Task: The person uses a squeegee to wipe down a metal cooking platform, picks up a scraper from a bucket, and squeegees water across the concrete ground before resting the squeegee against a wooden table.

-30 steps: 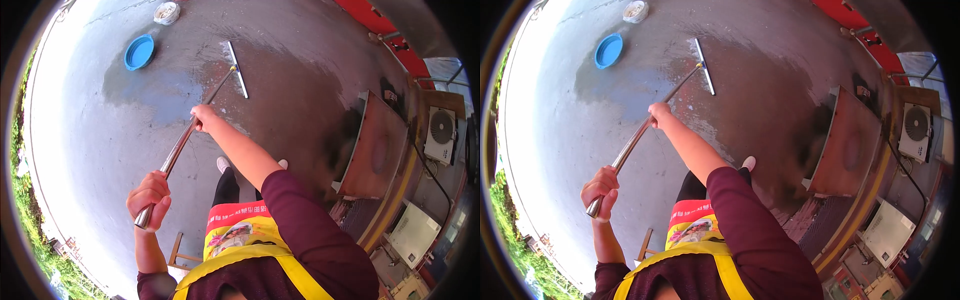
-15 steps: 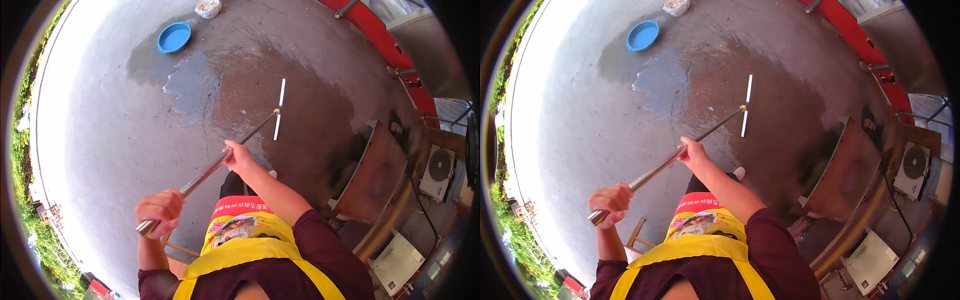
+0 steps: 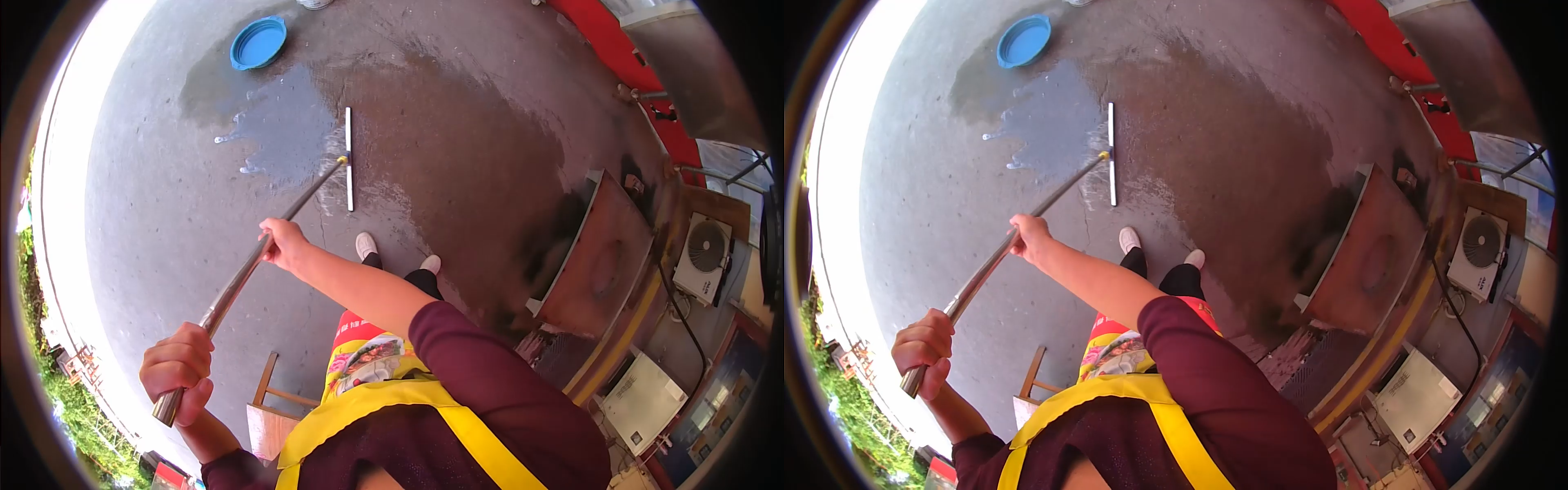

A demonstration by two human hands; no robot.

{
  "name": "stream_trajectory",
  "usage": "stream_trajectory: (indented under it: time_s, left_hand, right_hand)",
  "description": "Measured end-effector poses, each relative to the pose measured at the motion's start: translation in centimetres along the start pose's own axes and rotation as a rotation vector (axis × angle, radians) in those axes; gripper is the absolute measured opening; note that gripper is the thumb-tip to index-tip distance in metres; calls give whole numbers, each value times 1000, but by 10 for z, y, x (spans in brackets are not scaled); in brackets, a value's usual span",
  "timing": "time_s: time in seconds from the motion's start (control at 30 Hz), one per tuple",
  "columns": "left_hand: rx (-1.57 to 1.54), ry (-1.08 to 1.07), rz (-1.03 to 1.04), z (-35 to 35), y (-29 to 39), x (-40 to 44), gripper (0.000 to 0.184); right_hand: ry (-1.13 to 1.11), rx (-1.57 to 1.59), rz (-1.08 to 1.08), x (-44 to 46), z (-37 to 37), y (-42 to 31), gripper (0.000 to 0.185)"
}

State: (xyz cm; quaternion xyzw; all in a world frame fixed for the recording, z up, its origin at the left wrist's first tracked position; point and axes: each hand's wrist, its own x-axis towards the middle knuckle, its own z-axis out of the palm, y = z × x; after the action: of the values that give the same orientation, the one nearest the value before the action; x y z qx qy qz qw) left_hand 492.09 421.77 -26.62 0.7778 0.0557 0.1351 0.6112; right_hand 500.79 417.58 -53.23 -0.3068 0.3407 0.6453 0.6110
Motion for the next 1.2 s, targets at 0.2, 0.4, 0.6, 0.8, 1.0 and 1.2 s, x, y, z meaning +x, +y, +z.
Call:
stream_trajectory:
  time_s: [0.2, 0.4, 0.6, 0.8, 1.0, 1.2]
  left_hand:
    - [-56, -64, 234, -9, 21, -12, 26]
    - [-424, -103, 101, 61, -29, 36, 24]
    - [-397, -264, 85, 137, -61, 44, 22]
    - [-115, -361, 211, 138, 19, 37, 25]
    - [-378, -518, 241, 210, 52, 80, 24]
    - [-749, -870, 97, 426, 40, 87, 27]
  right_hand:
    - [-191, 86, -31, -30, 29, 25, 18]
    - [77, 276, -257, -82, -112, -52, 22]
    - [340, 501, -383, -74, -184, -84, 14]
    - [-150, 451, -263, -76, -121, -54, 12]
    - [-165, 671, -464, -215, -198, -66, 19]
    - [27, 1042, -711, -312, -427, -42, 17]
